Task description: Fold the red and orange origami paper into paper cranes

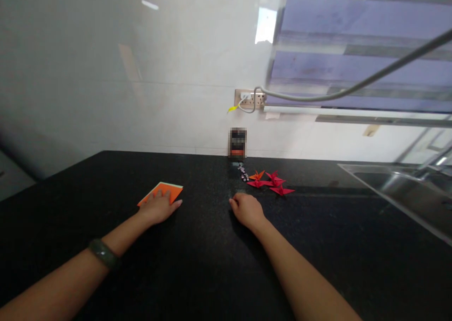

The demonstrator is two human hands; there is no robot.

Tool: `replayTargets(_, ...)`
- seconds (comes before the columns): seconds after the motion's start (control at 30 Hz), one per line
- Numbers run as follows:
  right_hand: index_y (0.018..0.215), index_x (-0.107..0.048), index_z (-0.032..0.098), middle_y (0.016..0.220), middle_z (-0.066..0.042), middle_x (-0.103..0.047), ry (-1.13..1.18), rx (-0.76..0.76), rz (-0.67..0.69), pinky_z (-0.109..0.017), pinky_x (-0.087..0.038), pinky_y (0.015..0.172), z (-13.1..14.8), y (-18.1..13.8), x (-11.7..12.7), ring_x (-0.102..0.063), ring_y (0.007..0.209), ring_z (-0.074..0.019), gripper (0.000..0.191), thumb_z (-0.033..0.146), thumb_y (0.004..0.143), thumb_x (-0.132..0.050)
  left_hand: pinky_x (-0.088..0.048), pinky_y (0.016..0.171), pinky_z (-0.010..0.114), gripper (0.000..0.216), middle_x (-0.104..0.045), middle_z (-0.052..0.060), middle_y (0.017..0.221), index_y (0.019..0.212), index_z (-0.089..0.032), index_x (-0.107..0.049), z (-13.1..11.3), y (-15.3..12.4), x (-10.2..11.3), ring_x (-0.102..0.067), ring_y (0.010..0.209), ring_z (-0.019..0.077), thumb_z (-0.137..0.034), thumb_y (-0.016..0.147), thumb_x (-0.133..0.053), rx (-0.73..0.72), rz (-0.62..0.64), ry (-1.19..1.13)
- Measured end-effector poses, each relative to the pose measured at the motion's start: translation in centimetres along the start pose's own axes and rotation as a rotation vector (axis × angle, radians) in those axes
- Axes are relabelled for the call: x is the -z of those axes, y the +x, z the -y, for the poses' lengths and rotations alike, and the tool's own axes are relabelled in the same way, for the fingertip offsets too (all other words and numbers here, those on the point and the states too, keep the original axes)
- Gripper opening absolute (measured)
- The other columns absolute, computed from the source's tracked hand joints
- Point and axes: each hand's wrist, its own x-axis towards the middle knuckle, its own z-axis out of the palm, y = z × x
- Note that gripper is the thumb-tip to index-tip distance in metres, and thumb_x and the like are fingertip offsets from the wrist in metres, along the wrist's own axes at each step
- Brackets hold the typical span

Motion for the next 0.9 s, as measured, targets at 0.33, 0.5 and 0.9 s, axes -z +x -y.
replayTargets(0.33, 0.077, -0.061, 0.020, 0.082, -0.006, -0.066, 0.018, 0.021, -0.001, -0.026, -0.036, 0.059, 0.0, 0.1, 0.0, -0.061, 0.077, -0.0199, 0.029, 0.036, 0.084, -0.038, -0.038, 0.070, 0.035, 0.028, -0.059, 0.011, 0.056, 0.041, -0.019, -0.047, -0.9, -0.4, 1.6, -0.059, 0.080, 0.0329, -0.035, 0.059, -0.061, 0.053, -0.079, -0.193)
replayTargets(0.5, 0.077, -0.062, 0.020, 0.083, -0.007, -0.066, 0.017, 0.016, 0.016, -0.026, -0.036, 0.059, 0.1, 0.1, 0.1, -0.061, 0.077, -0.0194, 0.030, 0.035, 0.085, -0.038, -0.041, 0.070, 0.033, 0.017, -0.063, 0.011, 0.063, 0.047, -0.015, -0.056, -1.4, 0.2, 2.2, -0.061, 0.078, 0.0297, -0.025, 0.061, -0.058, 0.045, 0.003, -0.044)
replayTargets(0.9, 0.074, -0.061, 0.020, 0.078, -0.006, -0.066, 0.046, 0.028, 0.004, -0.025, -0.033, 0.057, 0.0, 0.1, -0.2, -0.061, 0.073, -0.0185, 0.029, 0.036, 0.083, -0.039, -0.043, 0.071, 0.030, 0.038, -0.064, 0.018, 0.094, 0.085, -0.012, -0.065, -1.4, 0.2, 3.2, -0.061, 0.085, 0.0275, -0.042, 0.073, -0.045, -0.088, 0.095, 0.323)
